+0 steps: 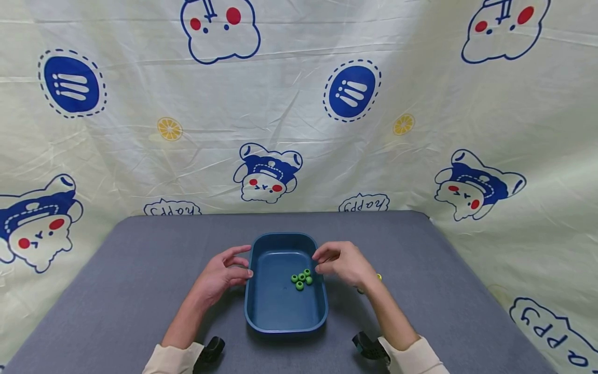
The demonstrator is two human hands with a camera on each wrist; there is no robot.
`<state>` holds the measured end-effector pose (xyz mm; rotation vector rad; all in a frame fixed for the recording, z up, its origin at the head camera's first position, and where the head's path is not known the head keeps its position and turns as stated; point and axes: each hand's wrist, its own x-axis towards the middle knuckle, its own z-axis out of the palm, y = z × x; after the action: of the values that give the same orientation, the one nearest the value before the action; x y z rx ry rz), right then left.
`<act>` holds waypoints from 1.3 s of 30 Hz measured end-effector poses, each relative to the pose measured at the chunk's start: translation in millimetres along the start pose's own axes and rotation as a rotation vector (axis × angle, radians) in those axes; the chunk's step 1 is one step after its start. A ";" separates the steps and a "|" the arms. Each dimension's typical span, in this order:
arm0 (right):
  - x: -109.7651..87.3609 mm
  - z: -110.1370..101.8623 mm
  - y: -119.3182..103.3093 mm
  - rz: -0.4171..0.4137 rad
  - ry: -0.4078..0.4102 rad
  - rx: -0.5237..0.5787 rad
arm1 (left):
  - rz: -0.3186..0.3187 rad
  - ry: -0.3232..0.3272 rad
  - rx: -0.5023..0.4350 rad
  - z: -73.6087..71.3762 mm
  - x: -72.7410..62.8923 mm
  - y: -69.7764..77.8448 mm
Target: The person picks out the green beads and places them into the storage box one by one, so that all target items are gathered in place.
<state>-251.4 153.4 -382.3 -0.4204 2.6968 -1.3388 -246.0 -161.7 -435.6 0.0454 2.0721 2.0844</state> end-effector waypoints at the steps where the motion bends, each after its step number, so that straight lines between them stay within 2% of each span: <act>1: -0.1 -1.9 0.3 0.004 0.002 -0.001 | 0.001 0.001 0.001 0.0 0.2 -0.1; 7: 0.2 -14.9 5.9 0.045 0.016 0.036 | 0.005 0.001 0.006 0.0 1.1 -0.1; 11: 1.2 -23.0 12.4 0.043 0.003 0.031 | 0.001 0.004 0.001 0.3 1.3 -0.1; 16: 0.9 -32.2 19.5 0.080 -0.006 0.047 | 0.001 0.005 -0.007 0.4 0.8 0.6; 26: 1.9 -43.4 37.3 0.173 0.003 -0.019 | 0.004 -0.003 -0.002 0.1 -1.4 1.2; 39: 4.8 -47.3 59.9 0.216 -0.011 -0.095 | 0.005 -0.001 0.008 0.3 -1.0 0.7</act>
<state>-277.9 222.7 -401.0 -0.1381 2.7121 -1.1513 -245.1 -161.6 -434.9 0.0531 2.0815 2.0787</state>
